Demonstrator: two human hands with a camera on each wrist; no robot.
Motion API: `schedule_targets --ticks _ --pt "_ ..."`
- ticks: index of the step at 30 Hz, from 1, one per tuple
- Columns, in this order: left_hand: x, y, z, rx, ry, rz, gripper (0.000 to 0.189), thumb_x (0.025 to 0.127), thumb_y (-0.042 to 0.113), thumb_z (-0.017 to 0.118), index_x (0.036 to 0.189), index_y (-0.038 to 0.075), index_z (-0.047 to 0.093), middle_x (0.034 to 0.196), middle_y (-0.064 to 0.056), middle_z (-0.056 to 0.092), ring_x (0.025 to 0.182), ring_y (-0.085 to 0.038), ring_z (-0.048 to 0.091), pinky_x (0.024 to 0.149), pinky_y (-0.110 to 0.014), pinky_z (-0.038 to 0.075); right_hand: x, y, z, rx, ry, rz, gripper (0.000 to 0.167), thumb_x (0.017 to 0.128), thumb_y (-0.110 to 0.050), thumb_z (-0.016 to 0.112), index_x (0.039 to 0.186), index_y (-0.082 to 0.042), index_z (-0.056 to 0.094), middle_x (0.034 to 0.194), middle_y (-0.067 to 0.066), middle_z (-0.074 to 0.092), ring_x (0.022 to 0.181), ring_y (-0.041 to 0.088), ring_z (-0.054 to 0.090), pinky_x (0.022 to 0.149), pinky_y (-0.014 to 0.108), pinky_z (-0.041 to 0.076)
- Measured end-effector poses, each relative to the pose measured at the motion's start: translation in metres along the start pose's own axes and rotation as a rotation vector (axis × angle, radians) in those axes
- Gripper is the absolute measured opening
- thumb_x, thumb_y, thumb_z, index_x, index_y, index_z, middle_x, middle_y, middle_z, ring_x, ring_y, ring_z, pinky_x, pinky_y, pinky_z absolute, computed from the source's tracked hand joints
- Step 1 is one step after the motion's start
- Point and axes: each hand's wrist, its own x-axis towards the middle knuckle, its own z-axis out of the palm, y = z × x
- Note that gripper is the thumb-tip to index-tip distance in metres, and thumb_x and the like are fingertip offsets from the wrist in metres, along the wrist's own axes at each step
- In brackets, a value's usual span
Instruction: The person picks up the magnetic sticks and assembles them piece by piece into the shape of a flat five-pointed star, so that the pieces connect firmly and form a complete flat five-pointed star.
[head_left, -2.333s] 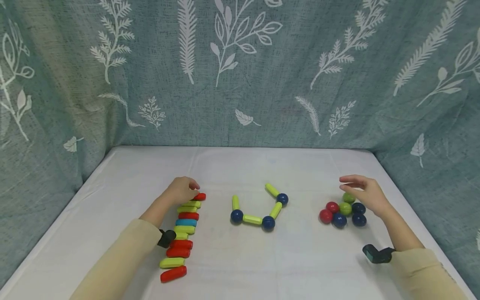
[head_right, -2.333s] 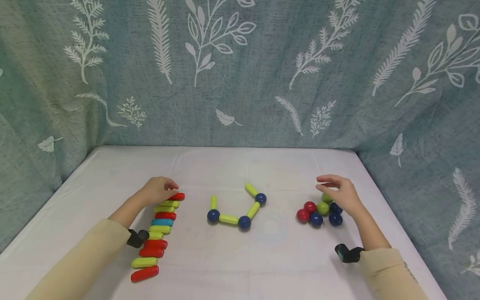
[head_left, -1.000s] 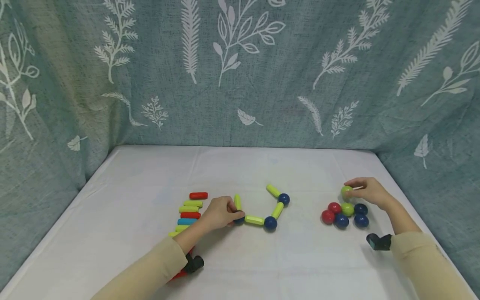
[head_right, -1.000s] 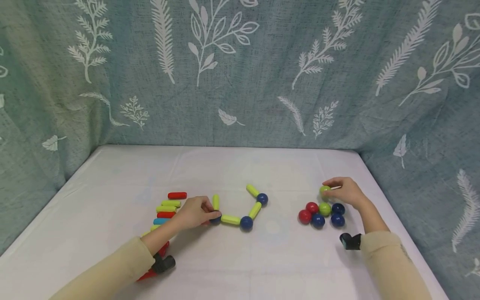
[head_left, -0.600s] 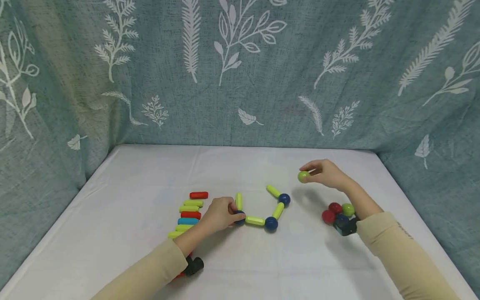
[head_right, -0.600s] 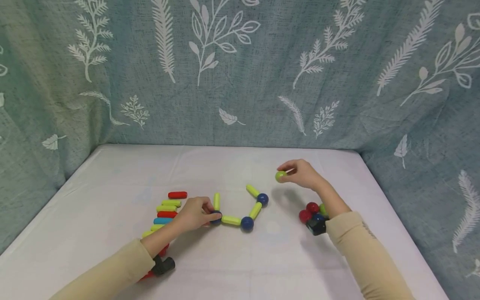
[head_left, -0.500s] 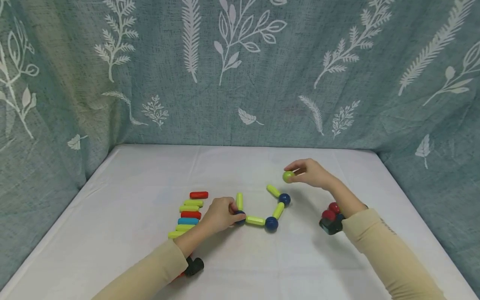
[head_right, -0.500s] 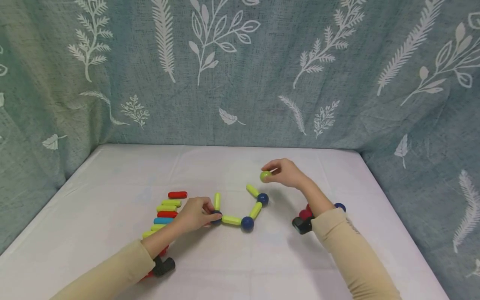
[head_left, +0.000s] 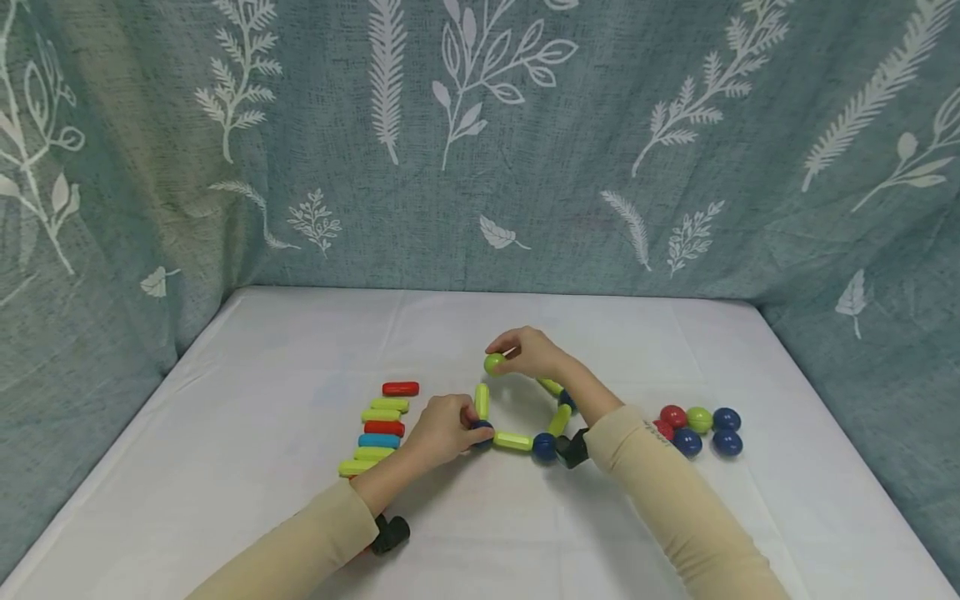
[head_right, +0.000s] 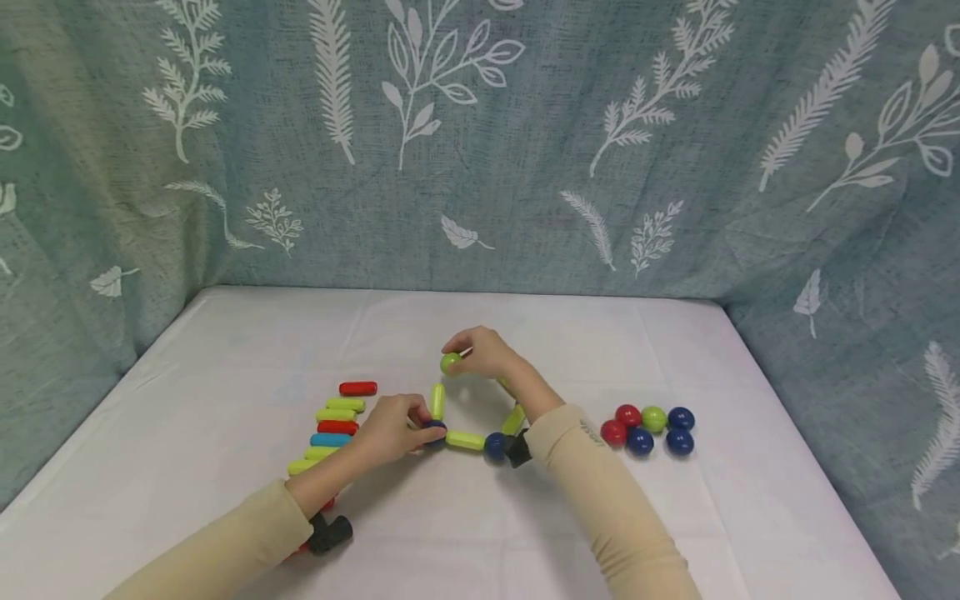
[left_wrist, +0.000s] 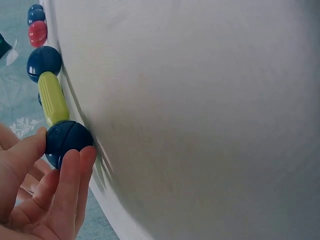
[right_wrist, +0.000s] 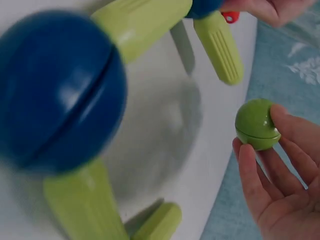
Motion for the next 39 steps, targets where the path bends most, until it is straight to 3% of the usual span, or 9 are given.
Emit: schedule_targets --ticks 11,20,26,33,39 --pt "0.002 -0.001 0.002 0.007 0.025 0.039 0.023 0.075 0.019 0.076 0.074 0.005 0.057 0.060 0.001 0.054 0.048 -0.008 0.050 0.046 -0.021 0.041 0.012 -0.013 0.019 -0.117 -0.064 0.049 0.027 0.084 -0.005 0.064 0.110 -0.001 0.063 0.114 0.012 0.061 0.104 0.026 0.058 0.086 0.031 0.047" --pt "0.002 -0.001 0.002 0.003 0.023 0.016 0.023 0.075 0.018 0.076 0.075 0.004 0.058 0.060 0.001 0.055 0.047 -0.008 0.051 0.046 -0.021 0.042 0.007 -0.008 0.019 -0.080 -0.059 0.052 0.030 0.085 -0.008 0.063 0.114 -0.001 0.061 0.118 0.012 0.059 0.106 0.026 0.057 0.086 0.032 0.047" --pt "0.002 0.000 0.002 -0.001 0.011 -0.003 0.024 0.075 0.019 0.076 0.075 0.004 0.057 0.061 0.000 0.054 0.049 -0.010 0.051 0.047 -0.021 0.043 -0.010 0.004 0.007 0.031 0.020 -0.002 0.031 0.086 -0.005 0.061 0.117 0.001 0.059 0.120 0.016 0.058 0.104 0.026 0.059 0.083 0.031 0.049" --pt "0.004 0.002 0.003 0.022 -0.005 -0.059 0.025 0.075 0.022 0.076 0.078 0.005 0.058 0.065 -0.001 0.054 0.054 -0.011 0.050 0.050 -0.021 0.044 -0.043 0.025 -0.015 0.114 0.107 -0.003 0.032 0.087 -0.008 0.061 0.117 0.003 0.058 0.118 0.019 0.057 0.104 0.027 0.058 0.085 0.036 0.048" --pt "0.003 0.006 0.002 0.019 -0.024 -0.037 0.025 0.076 0.021 0.075 0.076 0.006 0.055 0.061 -0.002 0.051 0.050 -0.011 0.049 0.048 -0.022 0.041 -0.063 0.043 -0.027 0.123 0.152 0.013 0.034 0.087 -0.011 0.062 0.117 0.004 0.057 0.117 0.019 0.058 0.105 0.028 0.057 0.084 0.036 0.048"
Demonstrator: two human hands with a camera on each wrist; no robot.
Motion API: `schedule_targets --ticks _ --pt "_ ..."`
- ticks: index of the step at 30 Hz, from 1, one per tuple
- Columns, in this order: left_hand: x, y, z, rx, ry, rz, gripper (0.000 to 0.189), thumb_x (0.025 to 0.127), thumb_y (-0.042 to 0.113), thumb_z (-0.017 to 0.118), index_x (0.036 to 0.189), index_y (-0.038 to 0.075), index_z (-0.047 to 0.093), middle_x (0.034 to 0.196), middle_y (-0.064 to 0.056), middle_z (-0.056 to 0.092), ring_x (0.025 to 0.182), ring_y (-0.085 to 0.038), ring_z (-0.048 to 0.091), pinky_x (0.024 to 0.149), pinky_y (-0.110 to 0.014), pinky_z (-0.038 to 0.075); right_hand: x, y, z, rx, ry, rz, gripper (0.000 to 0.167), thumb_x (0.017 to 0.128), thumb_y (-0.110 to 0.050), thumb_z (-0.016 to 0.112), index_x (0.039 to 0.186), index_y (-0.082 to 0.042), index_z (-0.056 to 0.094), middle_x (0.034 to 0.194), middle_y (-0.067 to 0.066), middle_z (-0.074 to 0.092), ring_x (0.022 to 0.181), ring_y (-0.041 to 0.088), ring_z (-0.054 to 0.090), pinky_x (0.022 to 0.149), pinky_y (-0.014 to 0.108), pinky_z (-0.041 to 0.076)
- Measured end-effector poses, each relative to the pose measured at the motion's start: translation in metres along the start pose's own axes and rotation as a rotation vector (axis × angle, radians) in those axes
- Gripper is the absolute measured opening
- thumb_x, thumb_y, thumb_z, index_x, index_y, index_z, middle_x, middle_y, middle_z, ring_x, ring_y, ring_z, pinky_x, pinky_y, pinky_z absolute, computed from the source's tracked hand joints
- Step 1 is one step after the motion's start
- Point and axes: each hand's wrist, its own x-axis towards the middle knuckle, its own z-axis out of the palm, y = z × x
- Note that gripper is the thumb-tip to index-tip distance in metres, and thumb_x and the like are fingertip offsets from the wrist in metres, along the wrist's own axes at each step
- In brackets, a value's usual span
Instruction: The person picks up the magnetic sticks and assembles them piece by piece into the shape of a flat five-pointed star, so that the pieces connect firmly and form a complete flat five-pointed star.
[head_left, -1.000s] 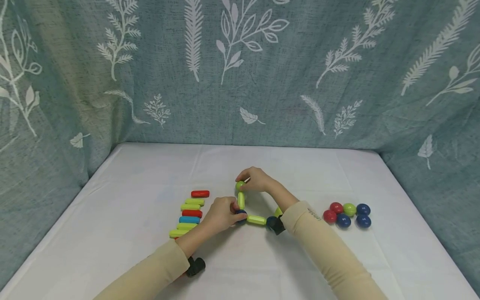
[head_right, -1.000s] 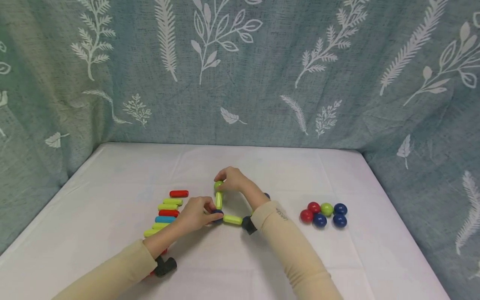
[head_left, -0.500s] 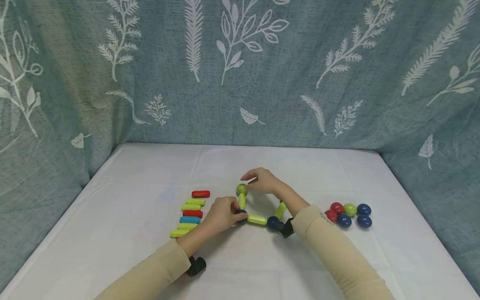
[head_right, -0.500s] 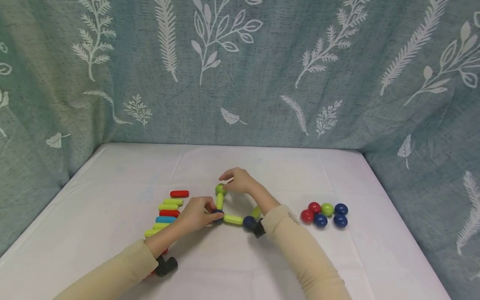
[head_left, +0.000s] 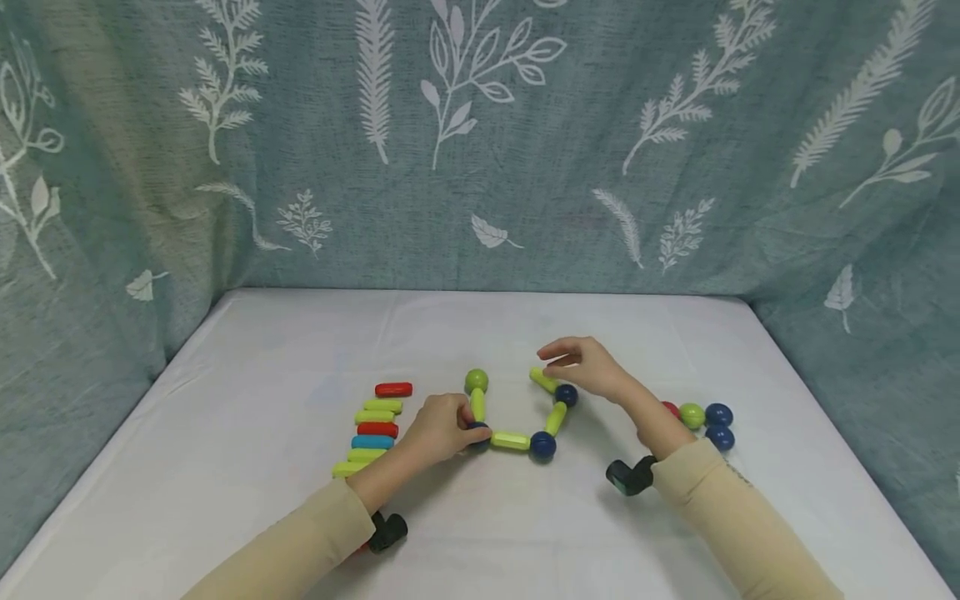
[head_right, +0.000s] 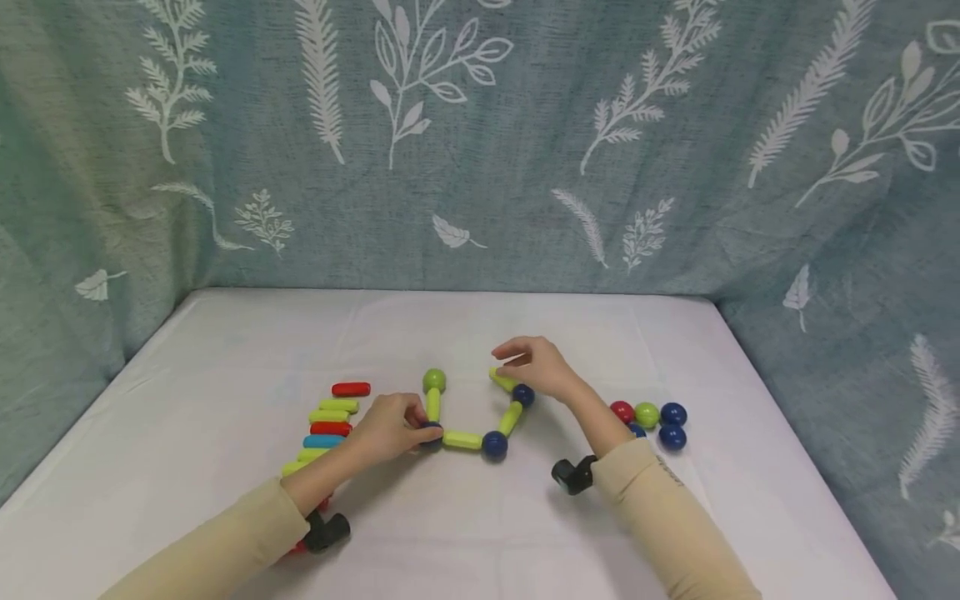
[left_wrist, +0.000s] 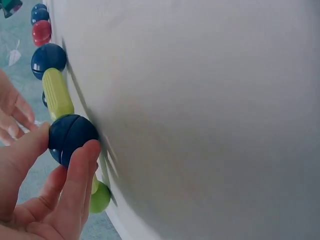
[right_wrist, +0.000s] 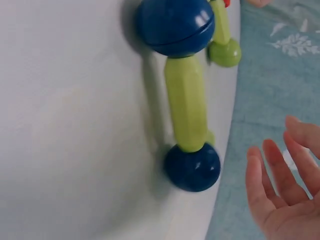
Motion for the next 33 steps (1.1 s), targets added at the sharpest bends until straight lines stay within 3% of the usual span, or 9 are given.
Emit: schedule_targets --ticks 6,12,15,23,30,33 --pt "-0.003 0.000 0.001 -0.009 -0.020 0.039 0.026 0.076 0.022 0.075 0.074 0.006 0.055 0.058 -0.001 0.050 0.048 -0.011 0.048 0.047 -0.022 0.039 -0.009 0.008 -0.002 -0.053 0.033 0.075 0.033 0.085 -0.011 0.064 0.115 0.002 0.059 0.115 0.015 0.059 0.106 0.030 0.055 0.087 0.039 0.046" --pt "-0.001 -0.001 -0.006 0.069 -0.056 0.029 0.026 0.079 0.031 0.071 0.078 0.009 0.059 0.063 0.001 0.053 0.052 -0.012 0.048 0.049 -0.023 0.040 -0.015 0.018 0.003 -0.074 0.075 0.162 0.033 0.084 -0.011 0.066 0.114 0.001 0.060 0.115 0.016 0.060 0.105 0.030 0.056 0.085 0.039 0.047" --pt "0.003 -0.005 -0.019 0.077 -0.083 0.029 0.022 0.082 0.032 0.068 0.082 0.011 0.062 0.069 0.002 0.056 0.056 -0.012 0.052 0.052 -0.024 0.042 -0.017 0.021 0.005 -0.076 0.088 0.189 0.030 0.084 -0.010 0.065 0.112 0.002 0.061 0.113 0.018 0.060 0.101 0.030 0.058 0.081 0.037 0.049" --pt "0.018 -0.036 -0.069 0.109 -0.061 0.168 0.016 0.086 0.014 0.063 0.098 0.003 0.066 0.089 -0.004 0.064 0.085 -0.020 0.058 0.074 -0.034 0.049 -0.020 0.027 0.007 -0.067 0.115 0.223 0.028 0.084 -0.013 0.066 0.108 -0.001 0.064 0.111 0.016 0.061 0.098 0.028 0.059 0.075 0.033 0.051" --pt "0.029 -0.069 -0.090 0.094 -0.014 0.091 0.020 0.089 0.013 0.058 0.103 0.000 0.065 0.097 -0.012 0.062 0.091 -0.028 0.052 0.079 -0.039 0.048 -0.019 0.031 0.008 -0.056 0.124 0.210 0.028 0.084 -0.014 0.066 0.109 -0.001 0.064 0.111 0.016 0.061 0.099 0.029 0.059 0.076 0.034 0.050" --pt "0.032 -0.079 -0.095 0.089 -0.034 0.046 0.022 0.088 0.013 0.059 0.104 -0.001 0.064 0.100 -0.014 0.060 0.092 -0.029 0.053 0.077 -0.037 0.049 -0.019 0.031 0.008 -0.061 0.134 0.210 0.028 0.084 -0.014 0.065 0.109 -0.002 0.064 0.111 0.016 0.061 0.100 0.029 0.058 0.077 0.035 0.050"
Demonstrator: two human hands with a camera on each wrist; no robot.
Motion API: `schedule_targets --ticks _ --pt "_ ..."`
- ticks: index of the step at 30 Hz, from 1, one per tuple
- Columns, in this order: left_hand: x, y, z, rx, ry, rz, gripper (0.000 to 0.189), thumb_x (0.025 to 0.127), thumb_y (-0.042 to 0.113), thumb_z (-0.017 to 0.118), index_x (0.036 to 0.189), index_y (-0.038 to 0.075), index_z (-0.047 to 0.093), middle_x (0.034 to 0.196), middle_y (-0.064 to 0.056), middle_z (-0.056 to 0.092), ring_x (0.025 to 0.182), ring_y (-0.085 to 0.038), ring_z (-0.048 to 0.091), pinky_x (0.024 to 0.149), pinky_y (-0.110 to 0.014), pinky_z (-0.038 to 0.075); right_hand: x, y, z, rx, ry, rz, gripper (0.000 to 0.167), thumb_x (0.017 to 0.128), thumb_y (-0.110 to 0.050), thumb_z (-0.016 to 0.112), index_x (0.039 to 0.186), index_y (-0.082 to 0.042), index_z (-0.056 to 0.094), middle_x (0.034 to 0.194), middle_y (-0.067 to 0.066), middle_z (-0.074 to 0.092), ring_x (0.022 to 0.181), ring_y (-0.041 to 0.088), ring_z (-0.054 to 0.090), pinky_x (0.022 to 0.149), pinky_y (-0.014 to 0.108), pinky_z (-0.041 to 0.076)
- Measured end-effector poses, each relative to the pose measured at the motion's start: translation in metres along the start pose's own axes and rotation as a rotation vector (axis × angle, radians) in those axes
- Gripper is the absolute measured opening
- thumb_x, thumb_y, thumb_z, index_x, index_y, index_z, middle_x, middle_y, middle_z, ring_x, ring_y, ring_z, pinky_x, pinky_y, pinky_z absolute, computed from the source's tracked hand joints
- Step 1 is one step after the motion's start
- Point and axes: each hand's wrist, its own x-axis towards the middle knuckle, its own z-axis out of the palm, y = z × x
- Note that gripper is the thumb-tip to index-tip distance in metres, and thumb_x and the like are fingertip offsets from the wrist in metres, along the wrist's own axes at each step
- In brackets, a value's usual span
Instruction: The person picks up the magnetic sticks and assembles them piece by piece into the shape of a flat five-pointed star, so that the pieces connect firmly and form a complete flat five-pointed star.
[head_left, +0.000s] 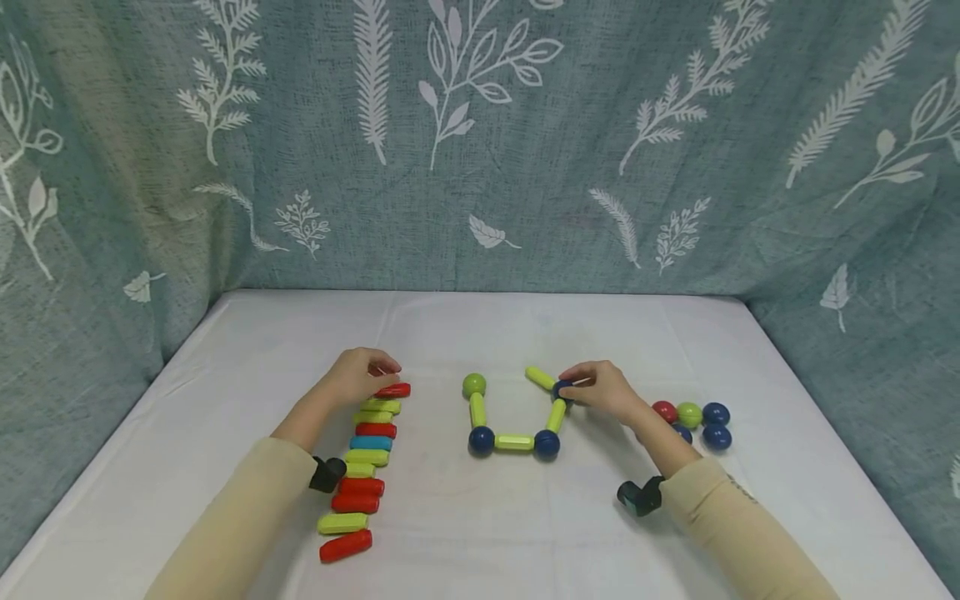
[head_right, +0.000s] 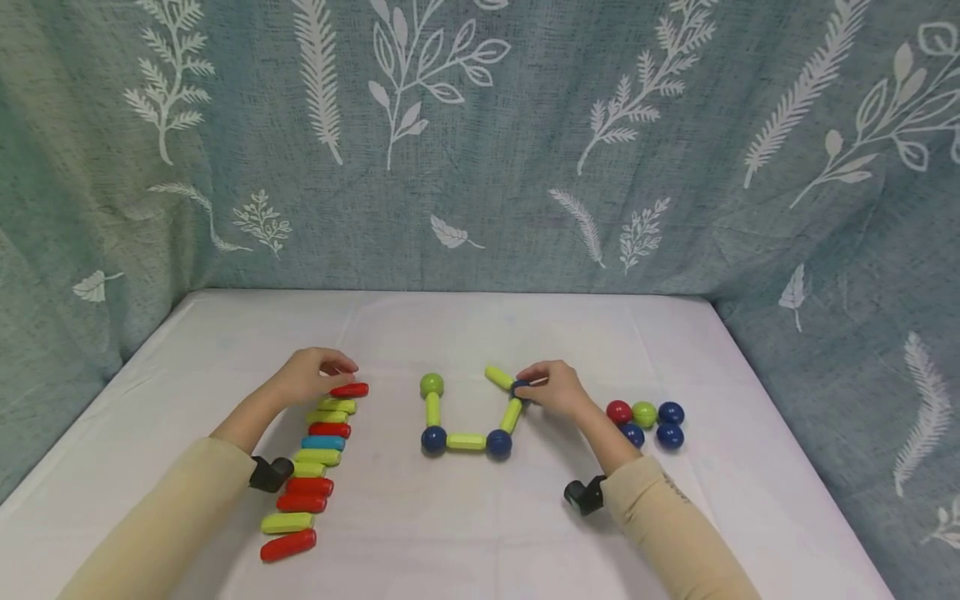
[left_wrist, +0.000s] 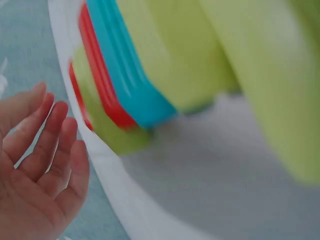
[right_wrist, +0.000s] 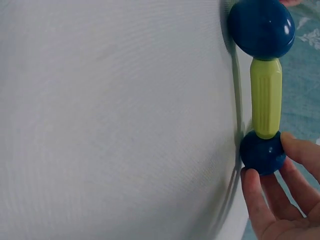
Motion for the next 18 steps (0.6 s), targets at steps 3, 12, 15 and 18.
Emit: schedule_targets --ticks 3,12,15,18 --pt "0.0002 -0.0048 -0.0026 -0.009 -0.063 -0.051 0.025 0.086 0.011 0.061 0.106 -0.004 0.063 0.101 -0.017 0.060 0.091 -0.030 0.053 0.075 -0.036 0.049 0.0003 0.0005 0.0005 0.004 0.009 0.002 0.028 0.085 -0.014 0.065 0.110 -0.001 0.064 0.111 0.016 0.061 0.100 0.028 0.058 0.079 0.035 0.050" --pt "-0.0015 -0.0098 -0.0038 0.016 -0.127 -0.105 0.024 0.086 0.005 0.060 0.106 -0.007 0.063 0.106 -0.022 0.058 0.093 -0.031 0.051 0.078 -0.040 0.047 0.0020 0.0027 0.0013 0.024 0.008 0.023 0.029 0.086 -0.014 0.064 0.112 -0.001 0.062 0.111 0.015 0.061 0.100 0.027 0.059 0.080 0.036 0.049" --pt "-0.0004 -0.0100 -0.0039 0.024 -0.126 -0.116 0.022 0.086 0.005 0.060 0.105 -0.007 0.063 0.104 -0.020 0.059 0.090 -0.029 0.051 0.077 -0.038 0.047 0.0023 0.0042 0.0016 0.032 0.003 0.038 0.030 0.086 -0.015 0.064 0.112 -0.002 0.062 0.111 0.014 0.061 0.100 0.026 0.058 0.081 0.036 0.049" --pt "0.0016 -0.0072 -0.0046 0.045 -0.122 -0.107 0.022 0.086 0.005 0.060 0.103 -0.008 0.063 0.100 -0.019 0.060 0.087 -0.027 0.052 0.076 -0.037 0.048 0.0026 0.0057 0.0010 0.048 -0.001 0.056 0.030 0.085 -0.015 0.064 0.113 -0.003 0.062 0.112 0.014 0.061 0.101 0.026 0.058 0.082 0.036 0.048"
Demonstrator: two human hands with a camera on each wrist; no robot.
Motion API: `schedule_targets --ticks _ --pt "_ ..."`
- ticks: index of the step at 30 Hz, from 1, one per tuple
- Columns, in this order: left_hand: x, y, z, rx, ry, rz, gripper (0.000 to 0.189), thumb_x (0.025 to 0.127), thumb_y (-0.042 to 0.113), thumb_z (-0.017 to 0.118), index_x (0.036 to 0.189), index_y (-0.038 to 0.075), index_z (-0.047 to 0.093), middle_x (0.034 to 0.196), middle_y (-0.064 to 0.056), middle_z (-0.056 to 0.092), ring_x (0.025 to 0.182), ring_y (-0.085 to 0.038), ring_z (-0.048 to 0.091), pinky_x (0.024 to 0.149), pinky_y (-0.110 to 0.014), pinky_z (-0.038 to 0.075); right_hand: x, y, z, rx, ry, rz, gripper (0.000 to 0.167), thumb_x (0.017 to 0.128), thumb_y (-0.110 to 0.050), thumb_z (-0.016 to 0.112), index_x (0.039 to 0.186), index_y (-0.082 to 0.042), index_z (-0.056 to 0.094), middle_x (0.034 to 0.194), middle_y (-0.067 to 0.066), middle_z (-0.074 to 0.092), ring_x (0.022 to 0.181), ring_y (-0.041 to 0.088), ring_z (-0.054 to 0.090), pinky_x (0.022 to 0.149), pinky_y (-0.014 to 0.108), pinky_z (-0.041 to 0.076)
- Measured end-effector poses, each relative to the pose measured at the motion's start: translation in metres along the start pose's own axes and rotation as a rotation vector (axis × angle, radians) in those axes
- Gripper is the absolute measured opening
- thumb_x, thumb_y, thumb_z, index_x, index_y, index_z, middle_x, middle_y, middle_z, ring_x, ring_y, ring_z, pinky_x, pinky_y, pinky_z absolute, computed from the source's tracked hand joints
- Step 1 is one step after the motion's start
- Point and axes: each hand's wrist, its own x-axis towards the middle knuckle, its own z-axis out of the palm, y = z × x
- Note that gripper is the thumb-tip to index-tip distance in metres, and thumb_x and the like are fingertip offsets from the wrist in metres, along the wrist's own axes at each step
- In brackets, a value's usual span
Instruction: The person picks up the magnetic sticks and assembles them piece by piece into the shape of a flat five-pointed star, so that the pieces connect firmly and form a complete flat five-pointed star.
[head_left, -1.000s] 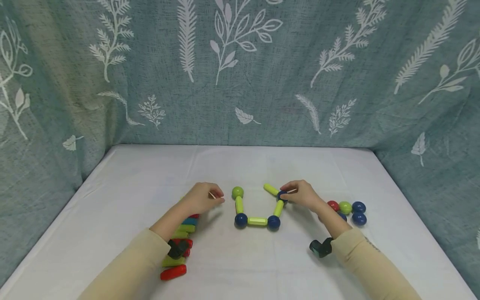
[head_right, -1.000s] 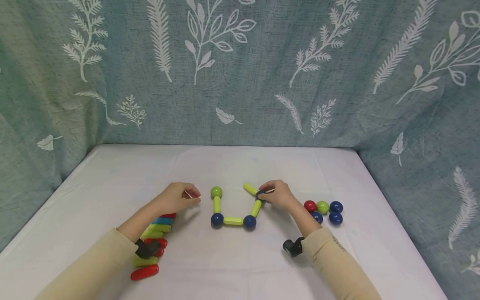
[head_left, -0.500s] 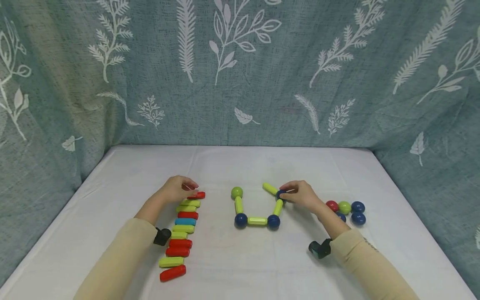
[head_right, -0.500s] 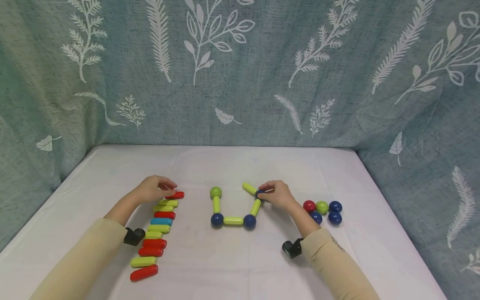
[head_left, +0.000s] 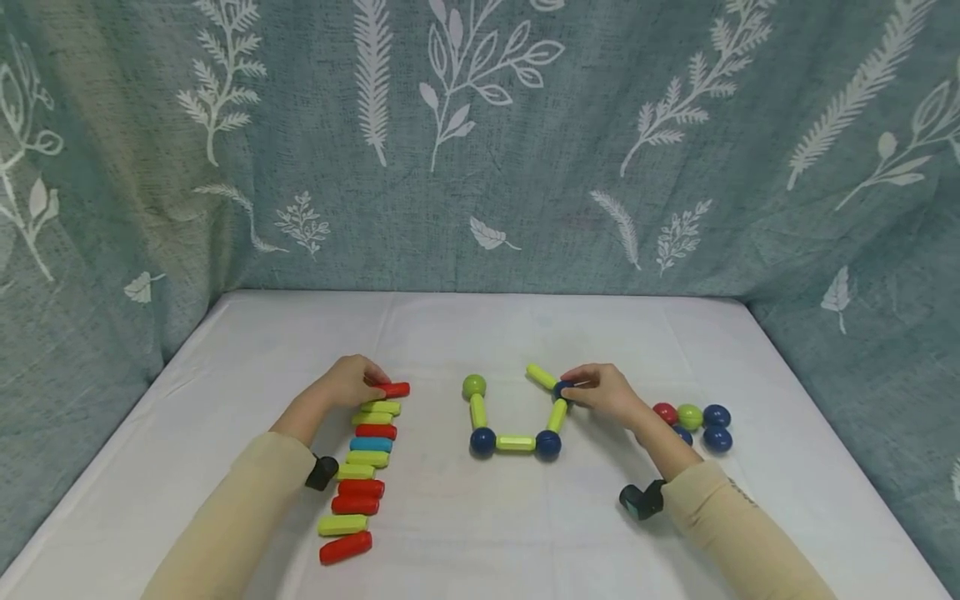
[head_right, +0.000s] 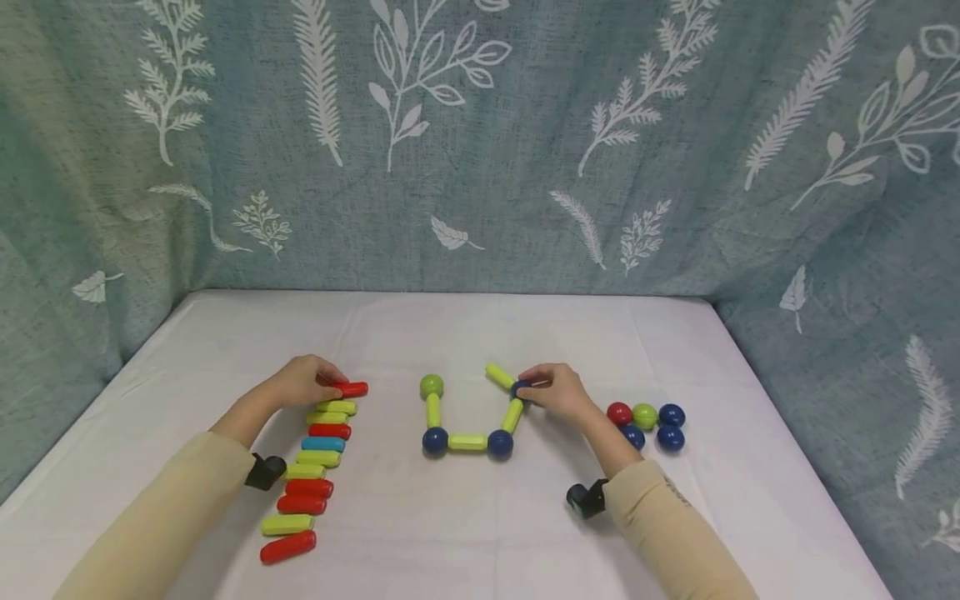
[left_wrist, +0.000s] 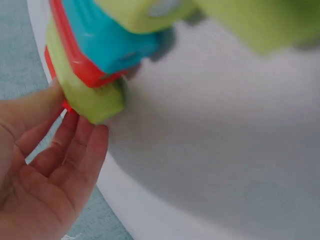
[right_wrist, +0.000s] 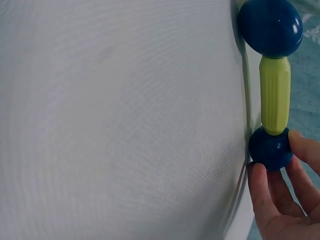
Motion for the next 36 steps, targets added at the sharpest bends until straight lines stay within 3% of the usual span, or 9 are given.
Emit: schedule_targets --ticks 5,10,21,28,36 --pt "0.008 0.016 -0.005 0.005 0.032 -0.036 0.022 0.087 0.006 0.059 0.105 -0.007 0.062 0.101 -0.018 0.059 0.089 -0.028 0.051 0.078 -0.037 0.047 0.000 0.001 -0.002 0.017 0.001 0.004 0.030 0.086 -0.015 0.063 0.113 -0.003 0.062 0.113 0.015 0.060 0.100 0.026 0.058 0.081 0.035 0.049" --pt "0.024 0.042 -0.007 -0.035 0.052 -0.060 0.023 0.087 0.009 0.059 0.106 -0.004 0.063 0.106 -0.017 0.059 0.095 -0.028 0.052 0.083 -0.038 0.046 0.000 0.003 -0.003 0.028 -0.004 0.003 0.031 0.086 -0.015 0.063 0.113 -0.001 0.061 0.113 0.016 0.059 0.099 0.025 0.059 0.078 0.032 0.050" --pt "0.054 0.096 0.028 -0.070 0.050 0.013 0.021 0.085 0.013 0.064 0.102 0.001 0.067 0.098 -0.010 0.063 0.089 -0.021 0.056 0.078 -0.032 0.047 0.002 0.001 -0.002 0.042 -0.031 0.013 0.032 0.086 -0.014 0.063 0.114 0.000 0.060 0.113 0.017 0.059 0.099 0.025 0.058 0.078 0.032 0.049" --pt "0.059 0.112 0.047 -0.086 0.012 0.020 0.021 0.086 0.016 0.064 0.102 0.004 0.068 0.096 -0.007 0.064 0.085 -0.017 0.056 0.076 -0.028 0.046 0.001 -0.001 -0.003 0.029 -0.038 0.006 0.033 0.086 -0.015 0.063 0.115 0.001 0.060 0.113 0.018 0.059 0.100 0.027 0.058 0.079 0.034 0.049" --pt "0.060 0.116 0.058 -0.018 -0.004 -0.002 0.020 0.085 0.016 0.066 0.101 0.005 0.068 0.097 -0.005 0.065 0.084 -0.016 0.055 0.076 -0.027 0.046 0.001 -0.002 -0.002 0.023 -0.031 0.025 0.033 0.085 -0.016 0.064 0.114 -0.001 0.061 0.113 0.016 0.060 0.099 0.025 0.059 0.078 0.033 0.049"
